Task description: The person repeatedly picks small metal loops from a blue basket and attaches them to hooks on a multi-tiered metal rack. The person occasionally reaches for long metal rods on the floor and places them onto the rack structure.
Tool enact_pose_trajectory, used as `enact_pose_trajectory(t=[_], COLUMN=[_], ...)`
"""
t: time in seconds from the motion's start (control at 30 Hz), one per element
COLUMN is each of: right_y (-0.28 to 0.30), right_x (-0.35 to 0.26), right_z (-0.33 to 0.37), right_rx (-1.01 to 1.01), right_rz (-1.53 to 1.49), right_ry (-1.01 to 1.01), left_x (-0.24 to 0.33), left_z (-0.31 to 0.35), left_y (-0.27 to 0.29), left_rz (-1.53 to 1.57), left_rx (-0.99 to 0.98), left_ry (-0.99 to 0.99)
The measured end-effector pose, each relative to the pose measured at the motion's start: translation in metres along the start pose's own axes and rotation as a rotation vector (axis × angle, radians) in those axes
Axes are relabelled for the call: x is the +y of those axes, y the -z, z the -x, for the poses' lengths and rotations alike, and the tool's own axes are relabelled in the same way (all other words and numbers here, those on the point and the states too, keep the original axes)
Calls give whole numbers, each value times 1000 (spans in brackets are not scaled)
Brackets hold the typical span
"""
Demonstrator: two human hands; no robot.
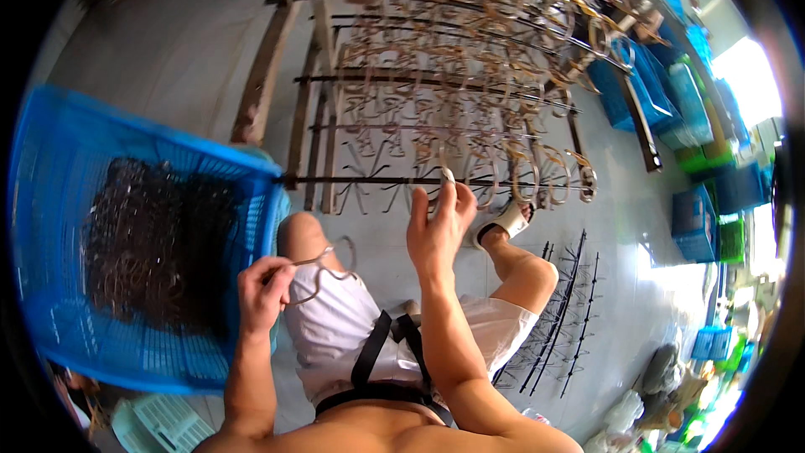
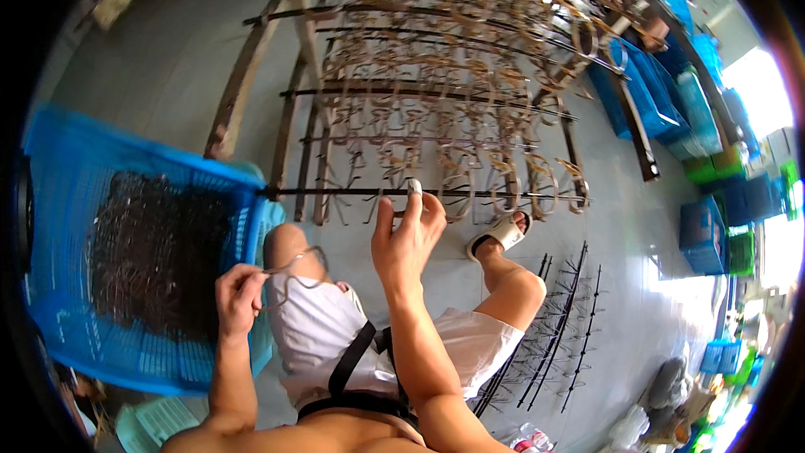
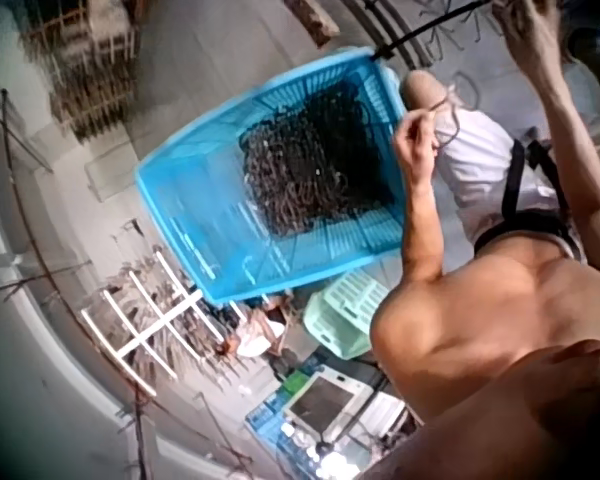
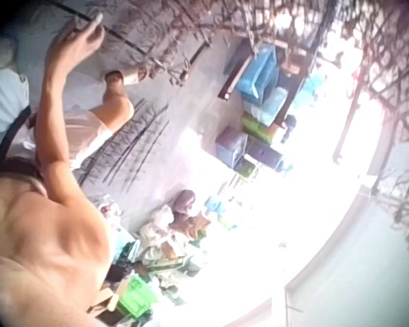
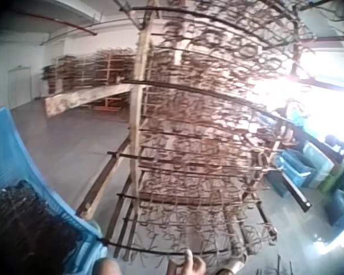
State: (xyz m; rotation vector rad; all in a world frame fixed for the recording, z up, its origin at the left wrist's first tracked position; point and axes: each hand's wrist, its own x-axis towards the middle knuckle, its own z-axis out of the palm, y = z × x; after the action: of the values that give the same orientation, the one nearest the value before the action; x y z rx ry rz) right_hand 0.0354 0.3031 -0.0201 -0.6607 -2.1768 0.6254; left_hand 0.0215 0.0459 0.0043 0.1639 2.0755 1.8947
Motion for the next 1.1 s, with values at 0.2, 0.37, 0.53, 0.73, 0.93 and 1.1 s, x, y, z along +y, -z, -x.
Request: enact_pose_trajectory(t=[0.2,0.37,0.53,0.73,0.93,1.1], right_y=[44,44,38,-16,-68,-76], right_x=[-31,-13,7,-24,-35,-32], right_z=[37,42,10,-1,-2,-1], right_rx=[-1288,-761,-63,-71,-131,-185], right_rz=[-863,-1075,-899,-885,-423,-602], right_ry=[-11,-475,-508,-545,-544,-692], left_x=[4,-48,-149,-180,-146,-155], left_z=[-11,-57,-109,-142,-136,-126], left_y=[4,41,140,182,182,177], left_rz=[217,-274,-1350,-1326,-1236,-1395], left_rx=[-345,228,663,461,389,400], left_ry=[4,-153,147,146,-42,109])
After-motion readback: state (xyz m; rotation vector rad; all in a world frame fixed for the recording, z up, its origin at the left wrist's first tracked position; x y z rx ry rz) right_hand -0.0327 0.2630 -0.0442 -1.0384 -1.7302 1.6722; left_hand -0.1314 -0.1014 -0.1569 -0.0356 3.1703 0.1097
